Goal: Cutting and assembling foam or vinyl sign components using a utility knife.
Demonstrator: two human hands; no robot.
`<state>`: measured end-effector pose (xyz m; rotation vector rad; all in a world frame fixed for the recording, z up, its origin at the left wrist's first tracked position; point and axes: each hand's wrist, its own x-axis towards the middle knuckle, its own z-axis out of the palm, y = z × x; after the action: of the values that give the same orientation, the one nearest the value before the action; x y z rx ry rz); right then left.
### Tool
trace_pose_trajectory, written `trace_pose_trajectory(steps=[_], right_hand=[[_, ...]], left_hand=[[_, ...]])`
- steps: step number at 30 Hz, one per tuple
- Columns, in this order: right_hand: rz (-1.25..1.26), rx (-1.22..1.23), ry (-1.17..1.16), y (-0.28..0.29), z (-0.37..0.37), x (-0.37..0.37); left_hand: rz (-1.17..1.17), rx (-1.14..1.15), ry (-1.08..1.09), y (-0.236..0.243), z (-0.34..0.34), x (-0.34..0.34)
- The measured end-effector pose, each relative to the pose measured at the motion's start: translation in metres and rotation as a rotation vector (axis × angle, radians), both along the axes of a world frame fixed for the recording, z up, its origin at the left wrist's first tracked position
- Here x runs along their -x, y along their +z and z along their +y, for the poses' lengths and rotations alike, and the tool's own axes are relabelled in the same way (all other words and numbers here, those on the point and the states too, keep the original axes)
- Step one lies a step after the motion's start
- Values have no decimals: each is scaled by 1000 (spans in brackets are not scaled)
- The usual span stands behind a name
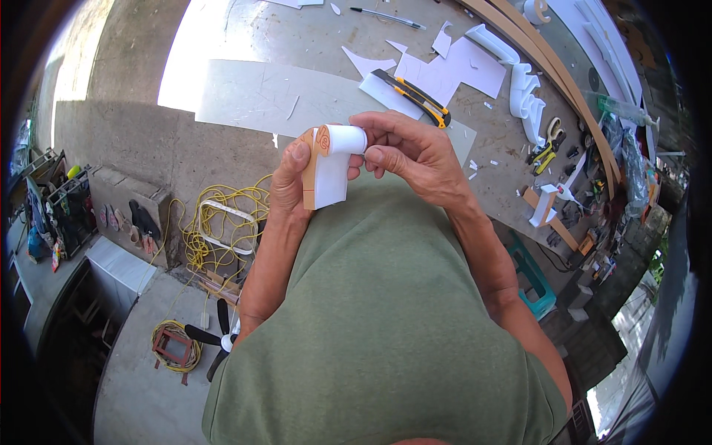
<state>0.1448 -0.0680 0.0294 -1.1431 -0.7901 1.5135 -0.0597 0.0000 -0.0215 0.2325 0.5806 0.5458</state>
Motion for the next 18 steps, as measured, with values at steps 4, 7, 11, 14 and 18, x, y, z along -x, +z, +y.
trace_pose_trajectory(steps=[4, 7, 11, 14, 18], right_hand=[[-45, 13, 56, -3, 4, -1], [-84, 35, 69, -3, 6, -2], [-158, -15, 71, -8, 5, -3], [-138, -29, 59, -10, 4, -2], [-166, -82, 8, -11, 3, -3]], left_hand=[[36, 66, 20, -4, -1, 2], [36, 59, 10, -3, -1, 0], [10, 55, 2, -1, -1, -1], [46, 39, -10, 1, 0, -2], [48, 24, -21, 5, 1, -5]])
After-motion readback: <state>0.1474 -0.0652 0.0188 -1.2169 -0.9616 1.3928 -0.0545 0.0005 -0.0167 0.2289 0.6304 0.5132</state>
